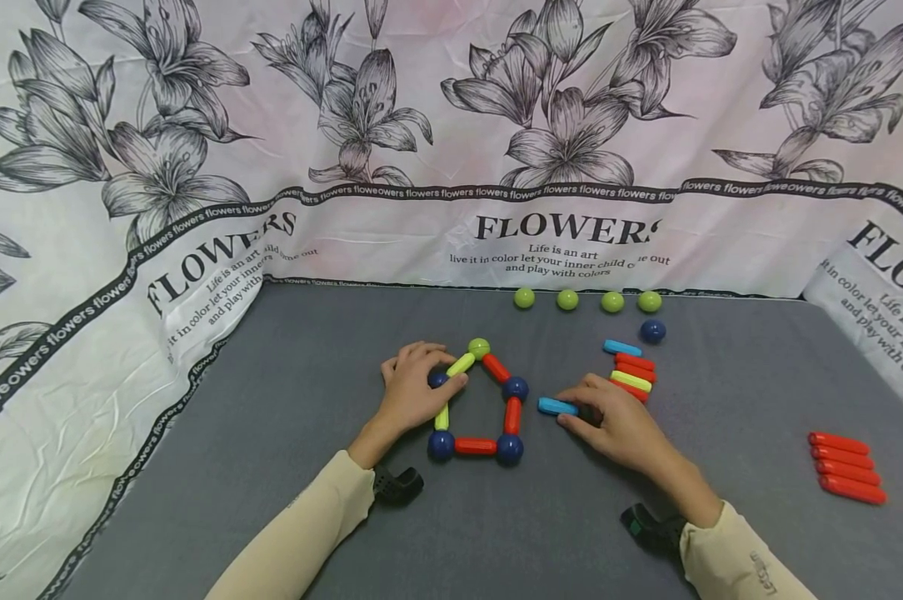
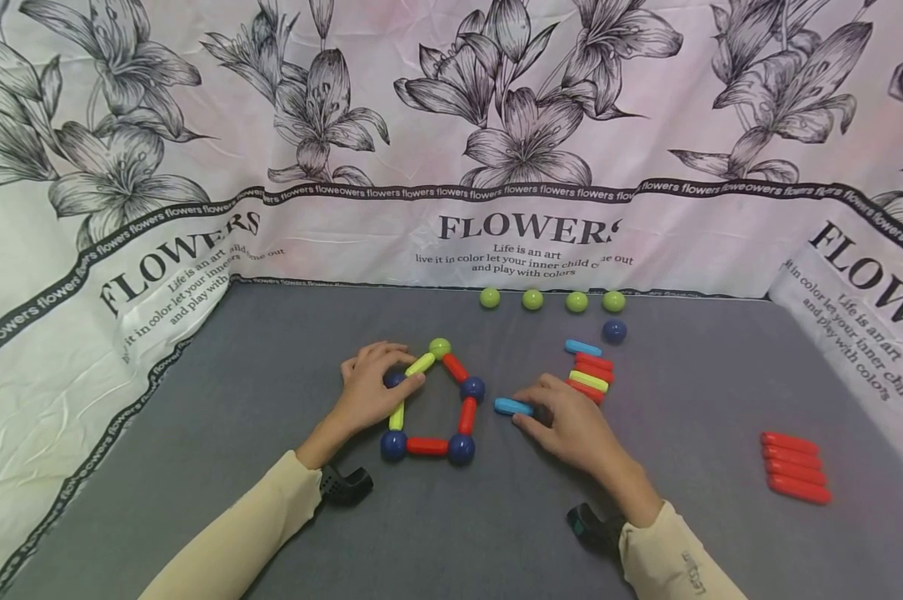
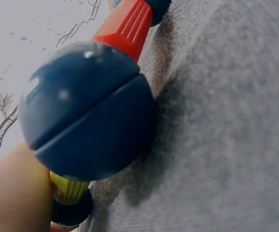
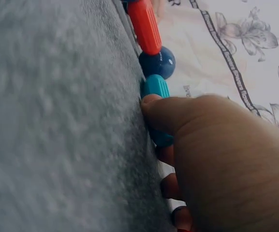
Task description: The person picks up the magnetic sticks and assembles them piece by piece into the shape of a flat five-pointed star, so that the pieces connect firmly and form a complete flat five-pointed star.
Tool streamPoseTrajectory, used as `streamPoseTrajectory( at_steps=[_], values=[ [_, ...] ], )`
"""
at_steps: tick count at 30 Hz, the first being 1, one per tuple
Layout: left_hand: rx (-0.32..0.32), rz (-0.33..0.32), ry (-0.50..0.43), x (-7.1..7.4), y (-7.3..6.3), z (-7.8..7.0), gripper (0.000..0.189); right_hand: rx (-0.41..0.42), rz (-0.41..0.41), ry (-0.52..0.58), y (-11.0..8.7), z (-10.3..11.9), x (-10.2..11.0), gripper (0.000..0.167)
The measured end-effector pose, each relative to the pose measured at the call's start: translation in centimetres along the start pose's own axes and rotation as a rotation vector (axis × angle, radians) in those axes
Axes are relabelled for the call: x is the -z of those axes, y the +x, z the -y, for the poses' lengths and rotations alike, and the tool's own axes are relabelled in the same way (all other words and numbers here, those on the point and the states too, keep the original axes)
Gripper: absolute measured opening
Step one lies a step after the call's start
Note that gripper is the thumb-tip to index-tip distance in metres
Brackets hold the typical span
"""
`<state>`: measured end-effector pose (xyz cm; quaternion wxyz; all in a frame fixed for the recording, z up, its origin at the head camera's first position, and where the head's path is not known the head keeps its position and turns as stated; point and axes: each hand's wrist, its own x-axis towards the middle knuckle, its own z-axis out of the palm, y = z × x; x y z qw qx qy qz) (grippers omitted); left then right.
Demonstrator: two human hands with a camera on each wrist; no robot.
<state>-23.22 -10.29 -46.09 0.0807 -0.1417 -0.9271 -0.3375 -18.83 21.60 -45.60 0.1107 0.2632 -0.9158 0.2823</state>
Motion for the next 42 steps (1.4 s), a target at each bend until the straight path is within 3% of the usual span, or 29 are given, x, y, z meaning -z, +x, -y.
streamPoseTrajectory(
  at_steps=[12,19,42],
  values=[
    [-0.017,0.031,0.019,0.0,0.0,0.1,0.038,-0.004,-0.032,0.101,0.1,0.4,-0.9,0.019],
    [-0.018,0.041,0.027,-0.1,-0.1,0.1,0.035,-0.046,-0.025,0.109,0.1,0.8,-1.1,0.019],
    [-0.022,0.046,0.018,0.0,-0.2,-0.1,0.034,-0.063,-0.055,0.179,-0.2,0.7,-1.2,0.018]
  ],
)
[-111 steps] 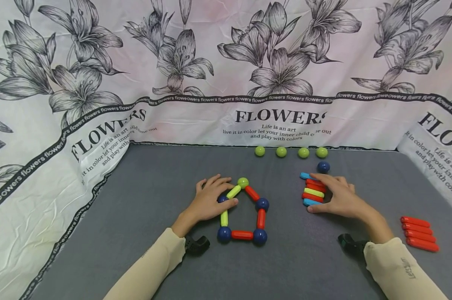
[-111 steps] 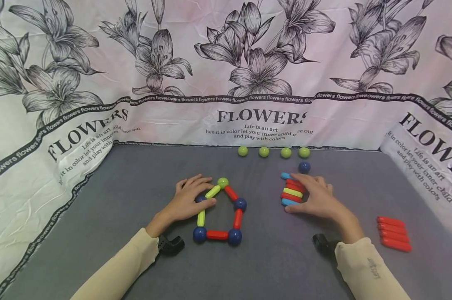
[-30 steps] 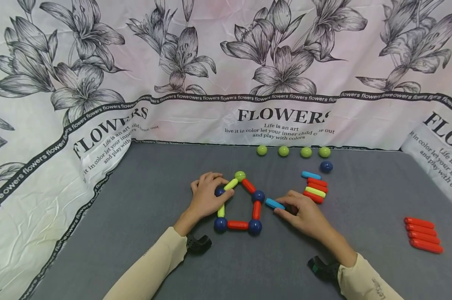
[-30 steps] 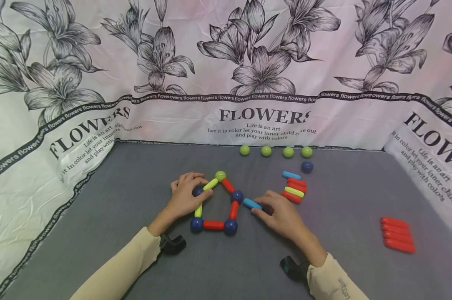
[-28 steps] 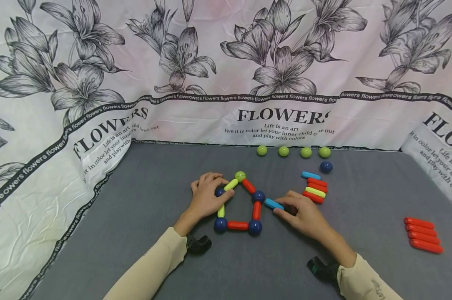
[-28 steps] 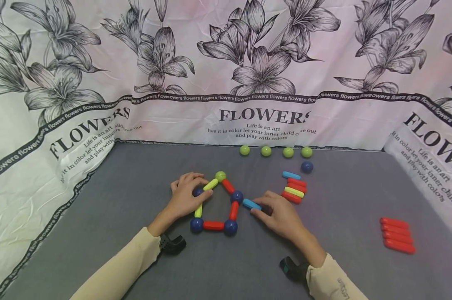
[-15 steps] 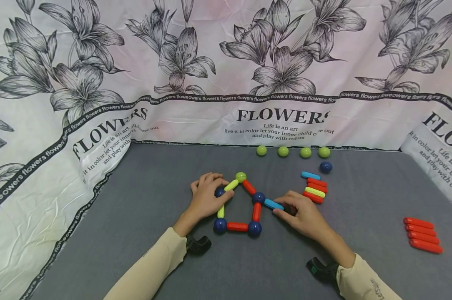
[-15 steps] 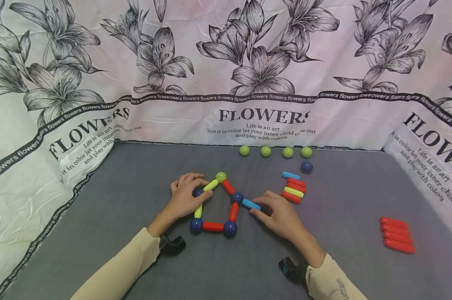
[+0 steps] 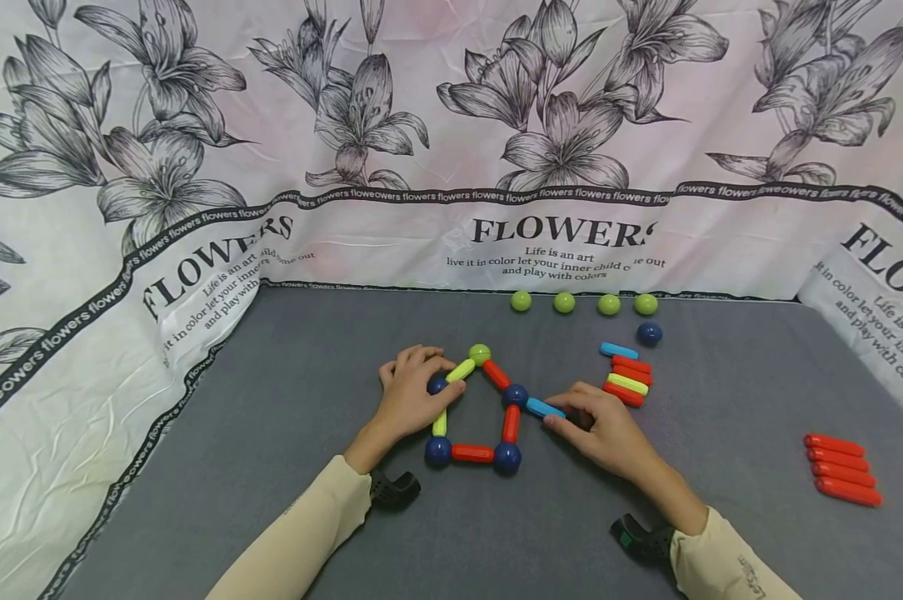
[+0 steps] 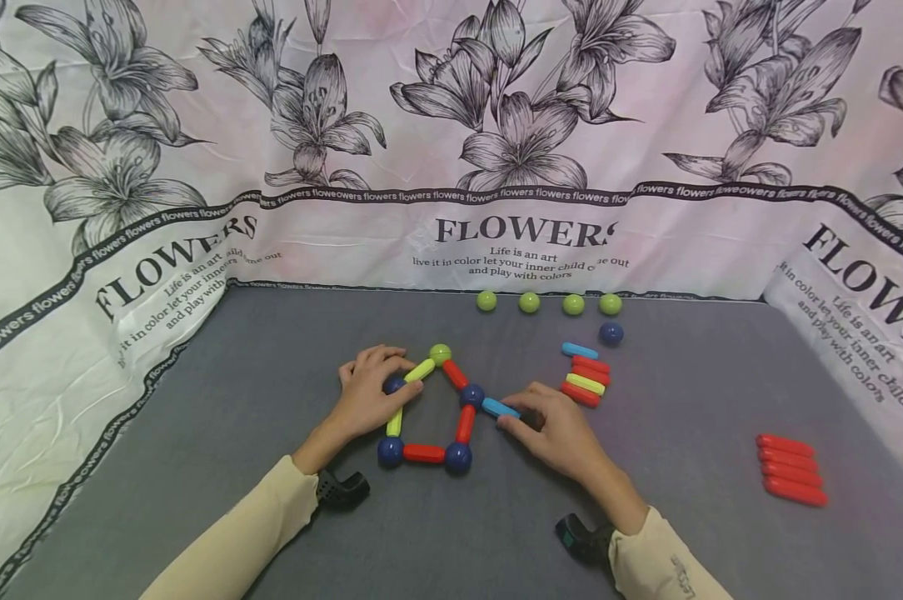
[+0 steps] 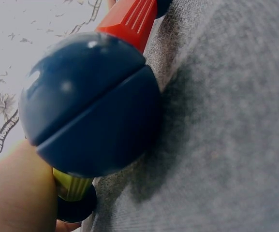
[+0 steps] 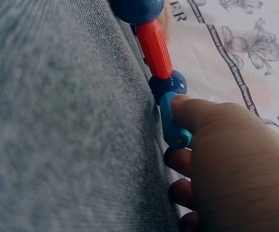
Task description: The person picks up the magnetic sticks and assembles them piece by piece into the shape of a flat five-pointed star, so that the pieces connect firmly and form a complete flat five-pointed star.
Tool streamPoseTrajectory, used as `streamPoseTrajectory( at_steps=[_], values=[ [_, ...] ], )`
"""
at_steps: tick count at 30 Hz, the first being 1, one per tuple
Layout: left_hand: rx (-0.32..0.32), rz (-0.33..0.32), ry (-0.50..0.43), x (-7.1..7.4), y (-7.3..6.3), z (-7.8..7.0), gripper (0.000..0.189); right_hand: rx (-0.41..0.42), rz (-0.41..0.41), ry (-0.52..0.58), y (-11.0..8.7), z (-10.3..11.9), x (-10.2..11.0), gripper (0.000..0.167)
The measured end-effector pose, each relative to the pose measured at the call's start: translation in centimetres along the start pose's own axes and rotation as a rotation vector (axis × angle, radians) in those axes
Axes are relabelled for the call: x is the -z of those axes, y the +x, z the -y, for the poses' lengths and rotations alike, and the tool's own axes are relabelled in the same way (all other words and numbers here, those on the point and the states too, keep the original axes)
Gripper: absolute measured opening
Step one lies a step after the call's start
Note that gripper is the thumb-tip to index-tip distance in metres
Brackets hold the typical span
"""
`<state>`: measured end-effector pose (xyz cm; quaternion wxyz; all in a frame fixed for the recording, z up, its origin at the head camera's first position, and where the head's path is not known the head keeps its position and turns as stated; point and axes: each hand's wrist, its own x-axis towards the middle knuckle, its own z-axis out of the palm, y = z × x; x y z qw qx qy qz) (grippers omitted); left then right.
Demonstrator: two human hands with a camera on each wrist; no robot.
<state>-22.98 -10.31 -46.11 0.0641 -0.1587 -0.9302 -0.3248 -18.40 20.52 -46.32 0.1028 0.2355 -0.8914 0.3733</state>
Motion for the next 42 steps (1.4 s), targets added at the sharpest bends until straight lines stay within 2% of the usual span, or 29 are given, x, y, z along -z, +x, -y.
streamPoseTrajectory(
  at_steps=[3,8,14,17,24,30,34,42],
  values=[
    [-0.003,-0.003,0.002,0.0,0.0,0.0,0.034,0.026,-0.049,0.026,-0.1,-0.1,0.0,0.016],
    [-0.01,-0.01,0.006,0.0,0.0,-0.1,0.034,0.099,-0.209,0.039,-0.1,-0.3,0.1,0.014],
    [-0.007,-0.001,0.015,0.1,0.0,-0.1,0.035,0.136,-0.454,-0.101,0.3,-1.0,0.7,0.014],
    [-0.017,-0.006,0.019,0.1,0.2,-0.2,0.035,0.133,-0.512,-0.163,0.3,-1.6,1.2,0.016],
    [-0.011,0.018,0.018,0.2,0.0,-0.1,0.036,0.055,-0.494,-0.246,-0.2,-2.8,2.4,0.018],
    [-0.007,0.014,0.023,0.1,0.0,0.1,0.035,-0.035,-0.434,-0.342,-0.5,-3.3,3.1,0.015],
    [-0.002,0.02,0.019,0.1,0.0,0.2,0.036,0.01,-0.389,-0.352,-0.5,-3.3,3.1,0.012],
    [-0.009,0.002,0.014,0.0,0.0,0.1,0.035,0.185,-0.294,-0.235,-0.3,-3.3,2.5,0.023]
  ],
)
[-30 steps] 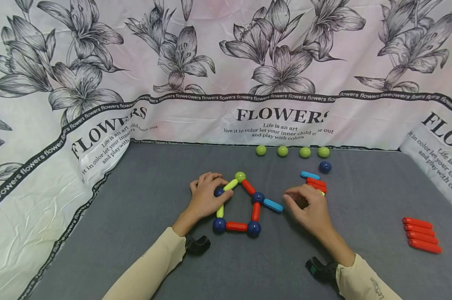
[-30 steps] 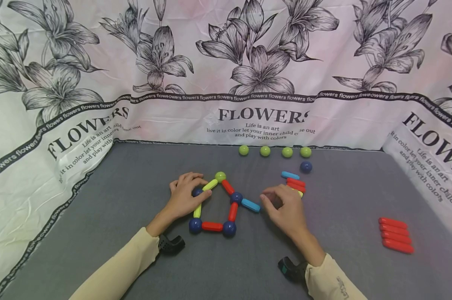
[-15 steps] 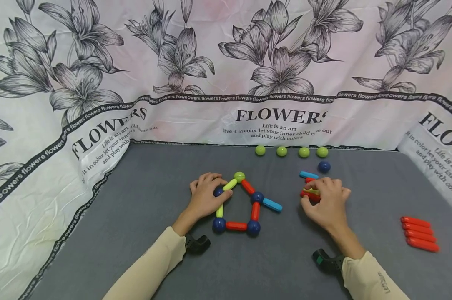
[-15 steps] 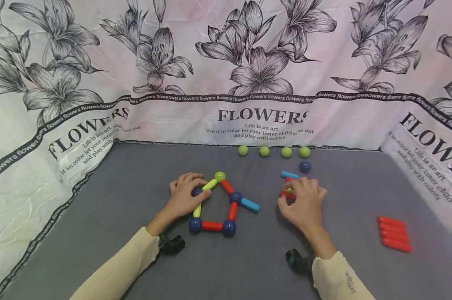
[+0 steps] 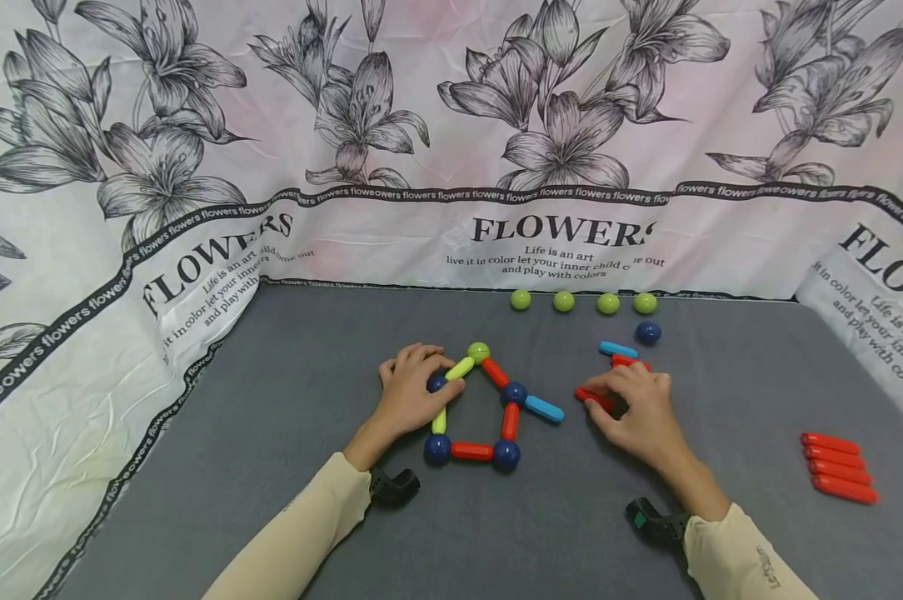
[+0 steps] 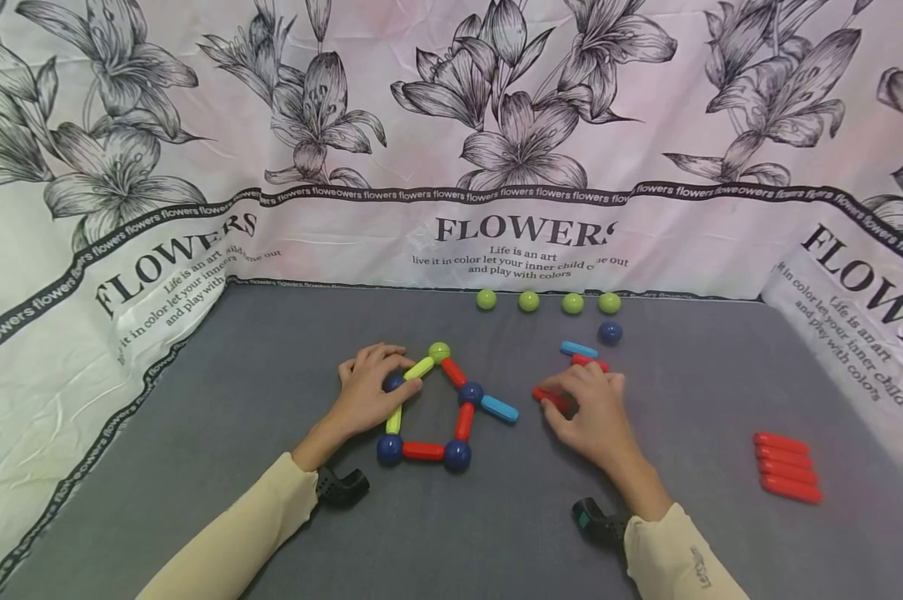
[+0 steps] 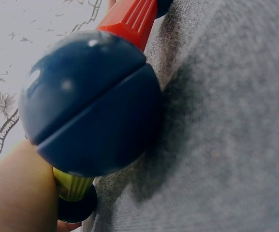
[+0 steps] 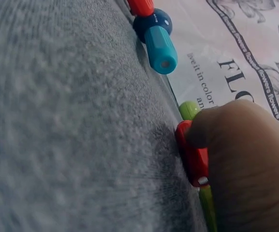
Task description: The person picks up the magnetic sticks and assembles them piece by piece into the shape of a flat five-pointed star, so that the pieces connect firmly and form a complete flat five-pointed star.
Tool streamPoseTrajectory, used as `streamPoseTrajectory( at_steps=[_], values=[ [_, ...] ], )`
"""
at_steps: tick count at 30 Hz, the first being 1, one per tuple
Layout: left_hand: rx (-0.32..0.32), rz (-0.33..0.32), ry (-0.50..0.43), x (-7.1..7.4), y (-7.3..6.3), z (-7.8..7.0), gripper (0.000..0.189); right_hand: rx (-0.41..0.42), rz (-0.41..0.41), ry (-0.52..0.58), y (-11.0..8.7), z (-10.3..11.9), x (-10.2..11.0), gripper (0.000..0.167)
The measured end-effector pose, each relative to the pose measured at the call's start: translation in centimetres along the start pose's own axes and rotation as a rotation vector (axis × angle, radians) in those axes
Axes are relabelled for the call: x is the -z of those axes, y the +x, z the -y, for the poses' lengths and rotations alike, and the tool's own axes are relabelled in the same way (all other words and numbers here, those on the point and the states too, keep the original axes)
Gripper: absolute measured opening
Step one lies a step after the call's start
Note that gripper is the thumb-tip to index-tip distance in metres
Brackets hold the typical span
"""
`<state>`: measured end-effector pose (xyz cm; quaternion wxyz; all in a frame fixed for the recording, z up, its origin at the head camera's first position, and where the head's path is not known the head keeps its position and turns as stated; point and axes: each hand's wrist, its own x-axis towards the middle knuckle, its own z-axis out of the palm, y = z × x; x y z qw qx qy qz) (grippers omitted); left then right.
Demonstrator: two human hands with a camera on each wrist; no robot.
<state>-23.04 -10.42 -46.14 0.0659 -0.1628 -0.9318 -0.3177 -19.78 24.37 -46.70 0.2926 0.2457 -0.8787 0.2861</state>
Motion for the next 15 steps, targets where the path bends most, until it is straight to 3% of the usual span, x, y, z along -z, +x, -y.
streamPoseTrajectory(
  at_steps=[8,11,15],
  values=[
    [-0.043,0.023,0.006,0.1,0.2,-0.2,0.051,0.022,0.027,-0.011,-0.1,0.2,-0.2,0.026],
    [-0.136,0.083,0.067,0.5,0.1,-1.0,0.058,0.037,0.043,-0.044,-0.1,0.4,-0.1,0.026],
    [-0.266,0.219,0.171,0.9,-0.5,-2.7,0.059,0.041,0.099,-0.095,-0.1,0.6,-0.1,0.029]
  ],
)
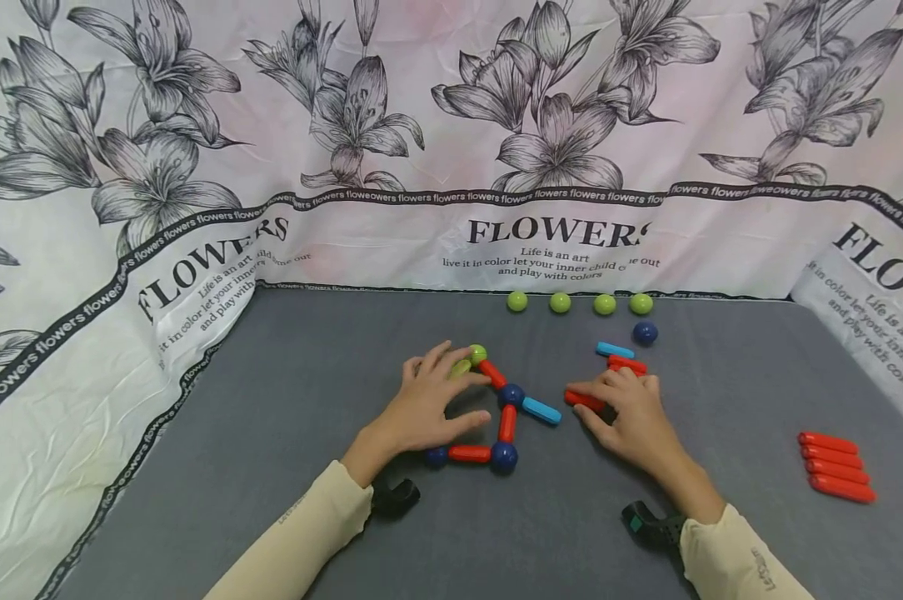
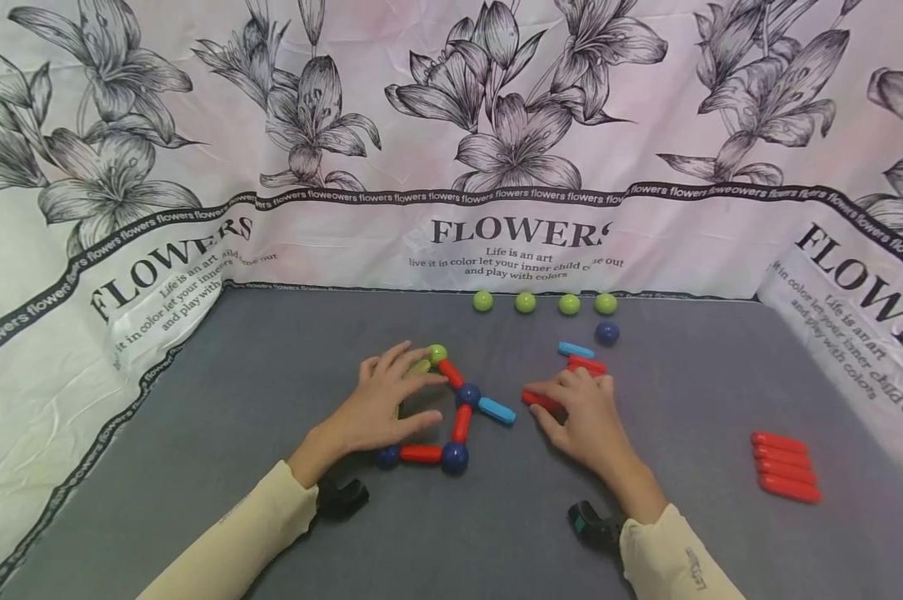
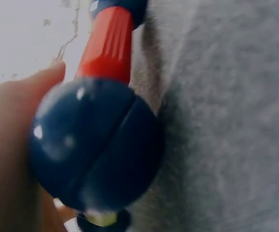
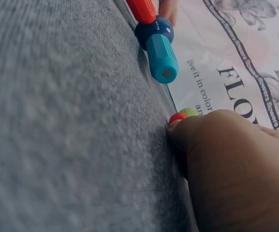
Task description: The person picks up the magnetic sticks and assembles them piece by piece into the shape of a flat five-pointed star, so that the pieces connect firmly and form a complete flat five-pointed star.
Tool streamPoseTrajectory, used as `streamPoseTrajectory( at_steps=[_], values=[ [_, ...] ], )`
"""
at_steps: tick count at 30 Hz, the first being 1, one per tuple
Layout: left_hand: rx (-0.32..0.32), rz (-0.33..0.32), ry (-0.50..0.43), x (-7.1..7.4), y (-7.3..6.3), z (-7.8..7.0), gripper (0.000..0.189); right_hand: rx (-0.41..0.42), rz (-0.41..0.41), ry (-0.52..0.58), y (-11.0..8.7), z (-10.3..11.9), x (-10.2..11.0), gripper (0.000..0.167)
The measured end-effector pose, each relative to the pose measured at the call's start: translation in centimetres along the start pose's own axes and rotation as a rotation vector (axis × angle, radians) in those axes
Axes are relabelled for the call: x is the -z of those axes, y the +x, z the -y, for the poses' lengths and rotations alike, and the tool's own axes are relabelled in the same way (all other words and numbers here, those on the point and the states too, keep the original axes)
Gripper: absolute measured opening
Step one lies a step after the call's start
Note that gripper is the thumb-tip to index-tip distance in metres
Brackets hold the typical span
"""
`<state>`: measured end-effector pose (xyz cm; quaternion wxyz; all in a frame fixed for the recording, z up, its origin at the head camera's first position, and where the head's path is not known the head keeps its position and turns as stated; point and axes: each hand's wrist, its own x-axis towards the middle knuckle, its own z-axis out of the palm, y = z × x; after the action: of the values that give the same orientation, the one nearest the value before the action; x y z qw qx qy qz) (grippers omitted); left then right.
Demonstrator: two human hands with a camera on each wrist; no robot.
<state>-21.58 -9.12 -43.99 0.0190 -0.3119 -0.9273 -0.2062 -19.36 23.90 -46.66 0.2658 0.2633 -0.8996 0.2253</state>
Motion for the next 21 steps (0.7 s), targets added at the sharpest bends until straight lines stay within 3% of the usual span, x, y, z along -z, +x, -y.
streamPoseTrajectory(
  at_steps=[5,9,13,21],
  values=[
    [-0.055,0.173,0.07,0.3,-0.9,-1.8,0.065,-0.027,0.058,-0.005,0.0,0.2,-0.1,0.031],
    [-0.09,0.219,0.116,0.1,-1.6,-2.2,0.07,-0.031,0.059,0.003,0.0,0.3,-0.2,0.031],
    [-0.133,0.165,0.12,-0.3,-1.7,-1.5,0.06,-0.027,0.06,0.016,0.2,0.4,-0.4,0.031],
    [-0.177,-0.02,0.106,-0.6,-1.7,-0.6,0.028,-0.054,0.035,0.04,0.1,0.8,-0.7,0.03]
  ],
)
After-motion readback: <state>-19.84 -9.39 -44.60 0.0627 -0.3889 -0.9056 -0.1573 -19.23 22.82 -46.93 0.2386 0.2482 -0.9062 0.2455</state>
